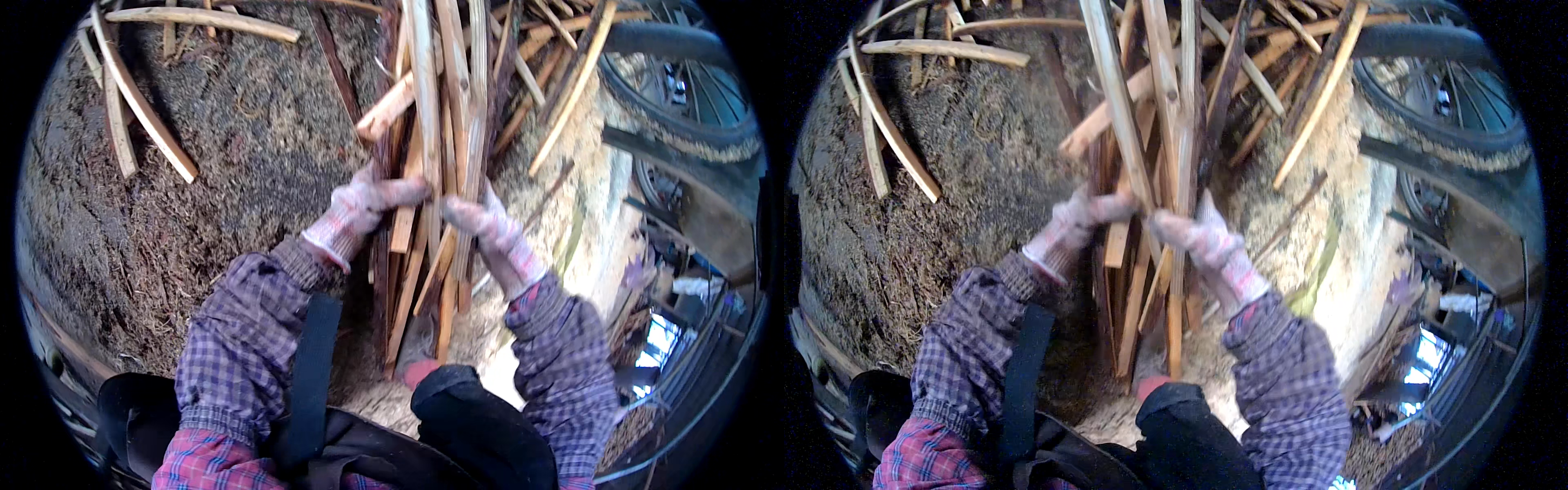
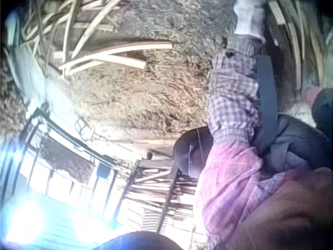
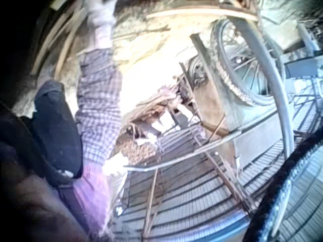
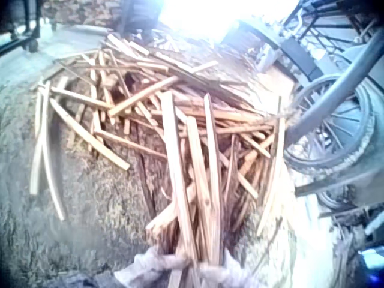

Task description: The person gathers thin wood strips from the ground by hand and places them onto a metal rack or cart.

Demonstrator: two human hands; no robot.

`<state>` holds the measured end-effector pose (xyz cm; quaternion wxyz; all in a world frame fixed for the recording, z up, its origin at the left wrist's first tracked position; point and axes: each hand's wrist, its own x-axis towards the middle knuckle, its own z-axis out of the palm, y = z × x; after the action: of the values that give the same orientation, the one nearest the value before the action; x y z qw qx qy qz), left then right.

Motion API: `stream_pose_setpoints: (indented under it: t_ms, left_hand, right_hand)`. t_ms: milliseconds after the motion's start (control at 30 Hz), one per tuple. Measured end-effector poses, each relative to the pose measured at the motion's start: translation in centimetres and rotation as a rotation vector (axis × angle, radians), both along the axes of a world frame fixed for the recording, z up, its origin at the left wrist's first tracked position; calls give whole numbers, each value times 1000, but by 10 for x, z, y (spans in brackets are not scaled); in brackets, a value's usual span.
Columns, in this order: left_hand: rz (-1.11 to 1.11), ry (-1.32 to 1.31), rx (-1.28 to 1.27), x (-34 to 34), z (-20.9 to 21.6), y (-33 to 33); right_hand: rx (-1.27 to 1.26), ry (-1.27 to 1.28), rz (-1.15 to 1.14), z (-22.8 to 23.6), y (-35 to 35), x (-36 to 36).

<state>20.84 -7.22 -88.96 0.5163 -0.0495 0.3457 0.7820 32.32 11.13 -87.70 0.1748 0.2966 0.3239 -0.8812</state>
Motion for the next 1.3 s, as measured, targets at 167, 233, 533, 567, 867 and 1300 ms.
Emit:
stream_pose_setpoints:
  t_ms: [167,233,533,567,867,1300]
  left_hand:
    - [22,-107,-52,-14,17,-15]
    - [12,-123,2,-12,12,-26]
    - [-25,4,-208,-28,-1,-50]
    - [-58,37,-246,-31,-4,-51]
    - [-3,29,-133,-16,-22,-40]
    - [-86,370,-263,-56,-9,-96]
  right_hand:
    - [998,-367,412,69,-44,-53]
    - [1065,-472,526,69,-48,-54]
    - [1211,-499,589,43,-51,-54]
    - [1177,-490,547,43,-50,-44]
    - [958,-311,276,17,-61,-19]
    - [162,137,-44,-74,-129,-32]
